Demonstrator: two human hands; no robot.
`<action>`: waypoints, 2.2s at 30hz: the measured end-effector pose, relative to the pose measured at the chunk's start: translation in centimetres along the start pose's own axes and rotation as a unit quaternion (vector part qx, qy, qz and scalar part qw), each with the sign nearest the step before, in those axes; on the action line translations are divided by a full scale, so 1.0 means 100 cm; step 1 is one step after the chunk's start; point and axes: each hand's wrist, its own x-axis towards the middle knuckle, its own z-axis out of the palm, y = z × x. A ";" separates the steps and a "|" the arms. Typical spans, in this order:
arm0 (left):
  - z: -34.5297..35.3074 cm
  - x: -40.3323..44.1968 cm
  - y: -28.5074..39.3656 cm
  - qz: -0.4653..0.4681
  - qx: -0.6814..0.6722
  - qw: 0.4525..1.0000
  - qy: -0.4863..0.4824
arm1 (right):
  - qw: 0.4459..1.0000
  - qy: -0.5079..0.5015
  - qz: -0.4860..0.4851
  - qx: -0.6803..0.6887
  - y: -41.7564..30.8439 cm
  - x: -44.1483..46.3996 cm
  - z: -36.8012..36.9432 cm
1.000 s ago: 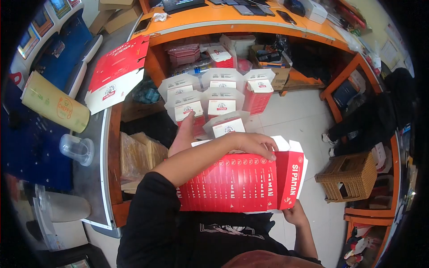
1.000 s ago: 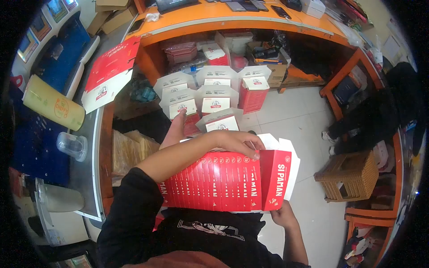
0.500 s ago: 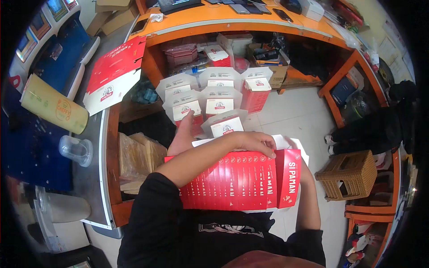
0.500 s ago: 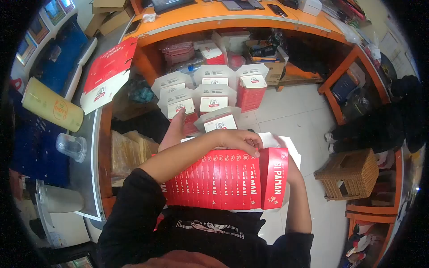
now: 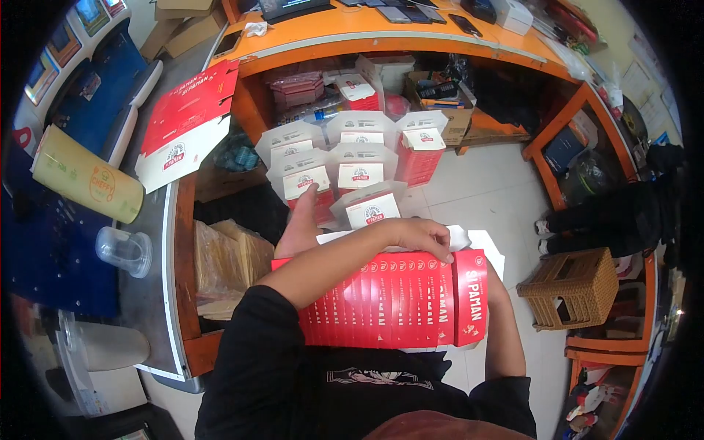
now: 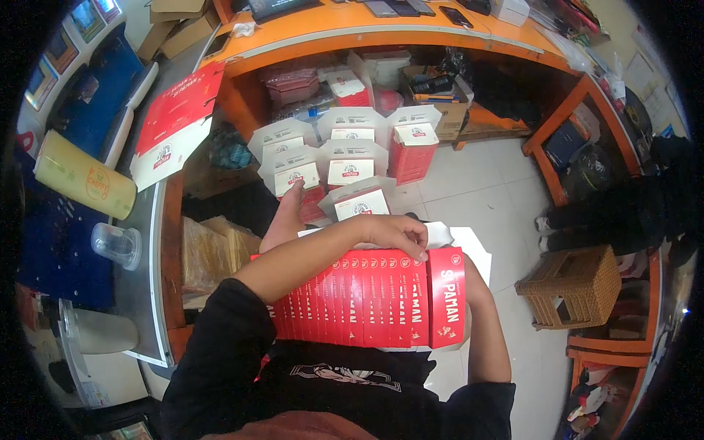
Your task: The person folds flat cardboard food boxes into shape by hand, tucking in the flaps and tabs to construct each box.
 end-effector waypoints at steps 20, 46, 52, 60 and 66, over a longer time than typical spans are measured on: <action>0.006 -0.007 0.004 0.043 -0.017 0.999 0.012 | 0.998 0.051 -0.021 0.028 -0.009 -0.019 0.025; 0.003 -0.004 0.002 0.004 -0.256 0.959 -0.123 | 0.981 0.055 -0.077 -0.170 -0.057 -0.032 0.033; 0.002 -0.006 0.001 0.012 -0.262 0.957 -0.124 | 0.985 0.007 -0.075 -0.153 -0.050 -0.025 0.038; 0.003 -0.008 0.000 0.024 -0.164 0.984 -0.059 | 0.995 0.016 -0.081 -0.055 -0.038 -0.039 0.058; 0.034 -0.048 0.031 0.115 0.291 0.927 0.209 | 0.994 0.019 -0.099 -0.049 -0.024 -0.077 0.032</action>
